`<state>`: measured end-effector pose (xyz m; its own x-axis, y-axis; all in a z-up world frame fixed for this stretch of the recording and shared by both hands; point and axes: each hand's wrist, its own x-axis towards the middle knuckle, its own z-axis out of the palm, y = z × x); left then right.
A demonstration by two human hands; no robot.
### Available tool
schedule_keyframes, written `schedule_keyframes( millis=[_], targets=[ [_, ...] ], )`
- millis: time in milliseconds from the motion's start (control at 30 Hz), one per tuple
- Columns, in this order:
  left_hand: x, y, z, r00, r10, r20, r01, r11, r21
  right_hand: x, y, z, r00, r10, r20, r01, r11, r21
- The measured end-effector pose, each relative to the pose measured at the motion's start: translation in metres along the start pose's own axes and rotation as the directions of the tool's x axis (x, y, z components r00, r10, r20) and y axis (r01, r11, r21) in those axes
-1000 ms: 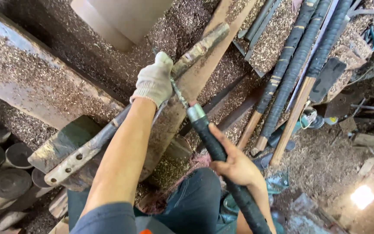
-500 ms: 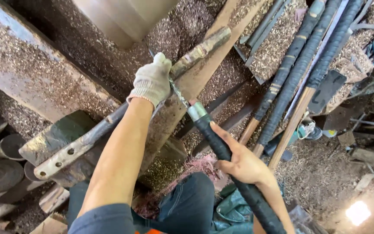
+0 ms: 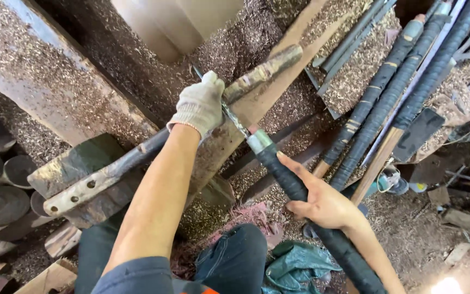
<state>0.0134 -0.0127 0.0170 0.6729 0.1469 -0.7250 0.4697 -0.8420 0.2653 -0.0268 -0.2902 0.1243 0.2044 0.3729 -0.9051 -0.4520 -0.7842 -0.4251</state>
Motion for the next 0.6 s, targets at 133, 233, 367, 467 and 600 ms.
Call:
schedule_keyframes(
  millis=[133,233,367,467,600],
  targets=[
    [-0.001,0.0,-0.002,0.996,0.091,0.016,-0.092,0.981,0.171,0.006,0.024,0.016,0.986,-0.154,-0.058,0.152,0.988,-0.036],
    [0.001,-0.004,0.002,0.986,0.162,-0.042,-0.154,0.975,0.164,0.008,0.032,0.038,0.964,-0.226,-0.137,0.239,0.968,0.082],
    [-0.014,-0.002,-0.007,0.991,0.074,-0.115,-0.082,0.995,-0.061,0.007,0.023,0.064,0.983,-0.084,-0.162,0.13,0.945,0.3],
    [0.016,-0.024,0.021,0.937,0.281,-0.208,-0.269,0.96,0.083,0.018,0.048,0.082,0.687,-0.666,-0.29,0.704,0.71,0.038],
    [0.015,-0.019,0.017,0.977,0.186,-0.105,-0.177,0.98,0.097,0.013,0.035,0.098,0.972,-0.135,-0.194,0.215,0.848,0.485]
  ],
)
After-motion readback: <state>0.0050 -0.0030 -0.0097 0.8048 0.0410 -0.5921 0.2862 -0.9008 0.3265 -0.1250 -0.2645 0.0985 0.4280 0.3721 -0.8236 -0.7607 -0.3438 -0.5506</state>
